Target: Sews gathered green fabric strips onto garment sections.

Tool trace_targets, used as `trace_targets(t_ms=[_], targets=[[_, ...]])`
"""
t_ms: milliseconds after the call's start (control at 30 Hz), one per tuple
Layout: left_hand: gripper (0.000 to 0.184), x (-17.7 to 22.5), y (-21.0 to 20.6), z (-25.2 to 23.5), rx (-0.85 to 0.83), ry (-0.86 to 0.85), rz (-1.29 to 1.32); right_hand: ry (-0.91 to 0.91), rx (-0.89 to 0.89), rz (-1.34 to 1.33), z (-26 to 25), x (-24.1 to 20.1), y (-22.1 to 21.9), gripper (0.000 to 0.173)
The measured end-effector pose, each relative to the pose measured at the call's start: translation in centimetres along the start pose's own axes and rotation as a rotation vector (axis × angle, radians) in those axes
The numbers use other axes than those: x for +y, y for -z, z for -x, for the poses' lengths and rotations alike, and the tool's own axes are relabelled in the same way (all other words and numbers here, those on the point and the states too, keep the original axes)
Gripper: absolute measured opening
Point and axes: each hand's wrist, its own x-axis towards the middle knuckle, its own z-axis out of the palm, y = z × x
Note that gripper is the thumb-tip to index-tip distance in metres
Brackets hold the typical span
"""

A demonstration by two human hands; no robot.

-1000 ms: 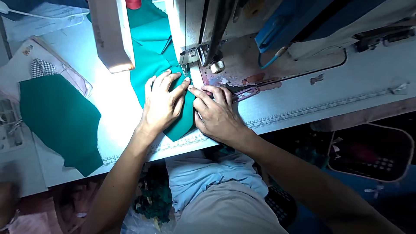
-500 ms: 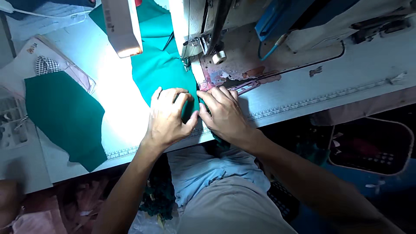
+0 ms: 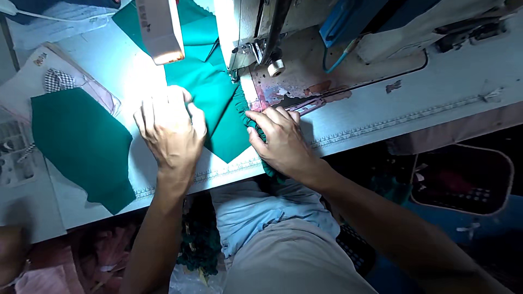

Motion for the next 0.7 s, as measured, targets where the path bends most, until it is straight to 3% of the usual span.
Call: trace_targets(t_ms=[100, 200, 367, 533, 700], targets=[[0.027, 1.4, -0.3, 0.5, 0.062, -0.277, 0.146, 0.013, 0.004, 0.039, 0.2, 0.3, -0.1, 0.038], [0.034, 2.2, -2.8, 1.5, -0.100, -0.505, 0.309, 0.023, -0.006, 0.054, 0.4, 0.5, -0.4, 0.036], [0.038, 1.0, -4.7, 1.7, -0.203, -0.527, 0.300, -0.070, -0.098, -0.092, 1.0, 0.0, 1.3, 0.054], [0.036, 1.1, -4.5, 1.5, -0.185, -0.511, 0.304, -0.199, -0.116, -0.190, 1.1, 0.4, 3.3, 0.027], [0.035, 1.2, -4.6, 1.6, -0.185, -0.510, 0.309, -0.183, -0.166, -0.102, 0.0, 1.8, 2.8, 0.032]])
